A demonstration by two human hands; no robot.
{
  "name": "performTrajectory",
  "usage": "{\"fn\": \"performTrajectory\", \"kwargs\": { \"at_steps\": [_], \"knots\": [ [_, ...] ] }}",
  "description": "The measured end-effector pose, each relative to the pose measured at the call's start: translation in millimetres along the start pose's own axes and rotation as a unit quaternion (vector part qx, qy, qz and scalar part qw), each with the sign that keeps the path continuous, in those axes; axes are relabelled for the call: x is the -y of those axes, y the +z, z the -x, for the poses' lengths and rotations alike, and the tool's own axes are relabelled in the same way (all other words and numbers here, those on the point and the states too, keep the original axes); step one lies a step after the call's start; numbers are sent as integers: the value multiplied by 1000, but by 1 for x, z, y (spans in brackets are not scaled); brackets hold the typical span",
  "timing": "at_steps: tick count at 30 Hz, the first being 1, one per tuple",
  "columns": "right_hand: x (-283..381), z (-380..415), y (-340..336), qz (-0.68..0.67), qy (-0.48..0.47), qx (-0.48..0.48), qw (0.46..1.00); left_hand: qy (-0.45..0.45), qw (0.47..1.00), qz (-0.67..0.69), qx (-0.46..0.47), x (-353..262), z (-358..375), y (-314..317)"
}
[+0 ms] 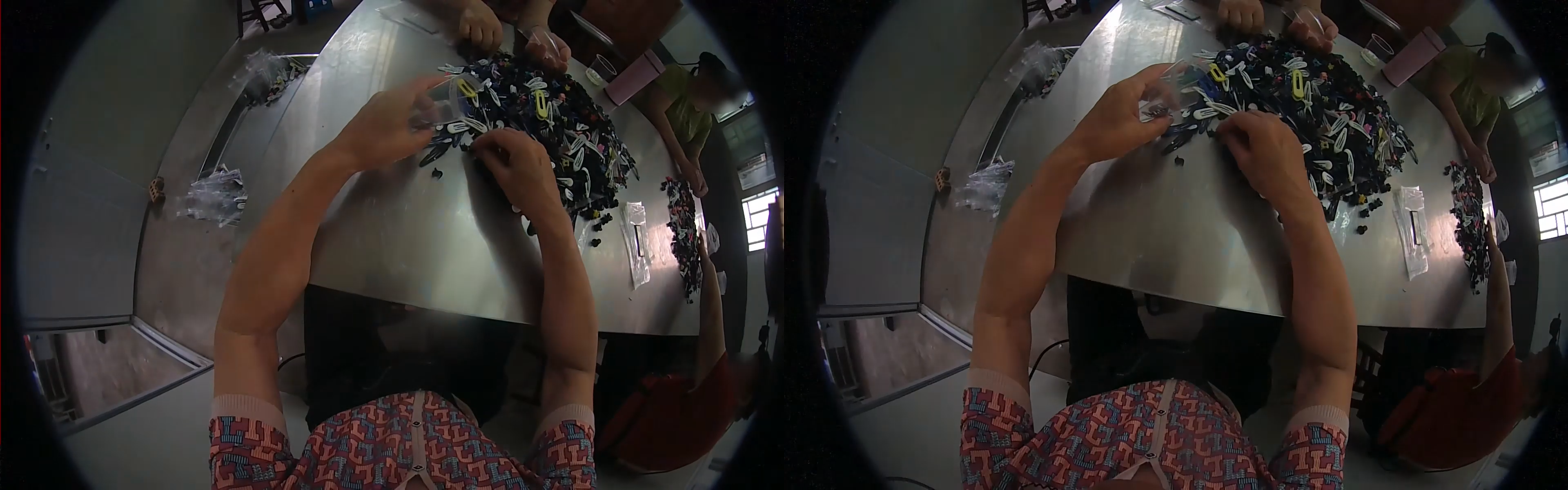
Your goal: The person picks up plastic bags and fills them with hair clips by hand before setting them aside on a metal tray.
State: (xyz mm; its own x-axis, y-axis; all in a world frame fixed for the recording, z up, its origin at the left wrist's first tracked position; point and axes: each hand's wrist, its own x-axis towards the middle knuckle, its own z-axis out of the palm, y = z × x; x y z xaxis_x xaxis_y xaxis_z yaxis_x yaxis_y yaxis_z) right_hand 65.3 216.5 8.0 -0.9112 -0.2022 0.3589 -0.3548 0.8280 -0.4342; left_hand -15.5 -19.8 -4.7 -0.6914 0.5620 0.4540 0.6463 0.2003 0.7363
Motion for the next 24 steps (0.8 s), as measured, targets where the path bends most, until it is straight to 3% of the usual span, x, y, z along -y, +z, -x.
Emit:
{"fn": "performTrajectory", "kwargs": {
  "at_steps": [1,5,7,10,14,16,19,24],
  "knots": [
    [0,1,-2,-62,16,13,998,-1,1000,1,1,1,0,0],
    [-1,2,-12,-44,31,-4,999,14,1000,-3,3,-1,1,0],
    [-8,3,-14,102,-40,-2,994,7,1000,0,11,-1,0,0],
    [-15,4,-17,153,-51,-42,986,15,1000,-6,7,-4,0,0],
    [-10,4,-22,121,-42,-59,990,10,1000,-7,14,-4,0,-1],
    [4,6,-22,77,-7,-18,997,17,1000,-5,15,-4,0,0],
    [13,6,-16,52,-26,-8,998,-8,1000,4,21,-2,0,0],
    [12,7,-8,81,-40,10,996,36,999,-17,2,2,0,2]
  ]
}}
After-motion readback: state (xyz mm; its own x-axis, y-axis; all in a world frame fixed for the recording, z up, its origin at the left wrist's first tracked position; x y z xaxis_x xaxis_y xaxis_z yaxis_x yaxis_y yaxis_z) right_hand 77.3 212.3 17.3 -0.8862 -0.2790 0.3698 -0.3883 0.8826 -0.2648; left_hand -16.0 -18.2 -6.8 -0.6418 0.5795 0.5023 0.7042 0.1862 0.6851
